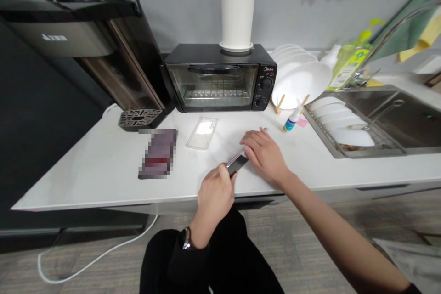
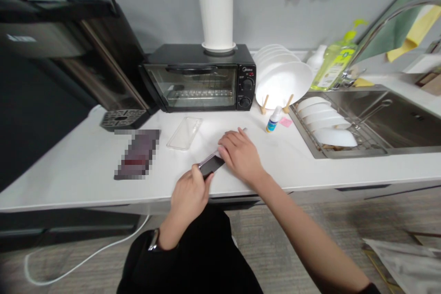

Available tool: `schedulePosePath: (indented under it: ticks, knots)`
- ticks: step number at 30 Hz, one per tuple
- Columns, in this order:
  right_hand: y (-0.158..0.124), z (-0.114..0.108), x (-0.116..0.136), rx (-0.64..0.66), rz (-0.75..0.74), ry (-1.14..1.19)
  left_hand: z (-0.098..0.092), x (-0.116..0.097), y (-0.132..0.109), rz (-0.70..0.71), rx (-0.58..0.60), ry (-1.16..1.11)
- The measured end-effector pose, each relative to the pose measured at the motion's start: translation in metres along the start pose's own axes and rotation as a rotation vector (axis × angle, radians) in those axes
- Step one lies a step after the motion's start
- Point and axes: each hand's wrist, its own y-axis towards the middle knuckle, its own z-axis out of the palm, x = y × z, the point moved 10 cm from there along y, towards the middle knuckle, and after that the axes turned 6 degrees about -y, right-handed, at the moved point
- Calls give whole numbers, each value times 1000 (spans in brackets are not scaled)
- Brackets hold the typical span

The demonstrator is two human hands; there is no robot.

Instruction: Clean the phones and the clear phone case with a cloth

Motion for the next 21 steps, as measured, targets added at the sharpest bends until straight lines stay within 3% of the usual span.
schedulePosePath:
  ticks: [3, 7, 9, 11, 13, 15, 18, 19, 21]
  knots:
    - [-5, 2, 16, -34, 54, 1, 3, 1, -1, 3, 19, 14]
    - [-5, 16, 68, 71, -244, 65, 8, -7, -2, 109, 56, 47]
    - [3, 16, 53, 85, -212, 18, 5, -5, -1, 86, 37, 50]
    - [12, 13, 19, 81, -27, -79, 2, -1, -1, 28, 12, 29]
    - [17, 12, 4, 89, 86, -137, 1, 2, -1, -1, -1, 9]
    - [18, 18, 27, 117, -4, -89, 4, 0, -2, 22, 12, 15]
    - [11, 26, 79, 162, -281, 31, 10, -3, -3, 75, 50, 43]
    - [10, 27, 83, 168, -315, 38, 11, -4, -3, 81, 57, 50]
    - [15, 25, 64, 172, -237, -13, 10, -1, -2, 45, 50, 45]
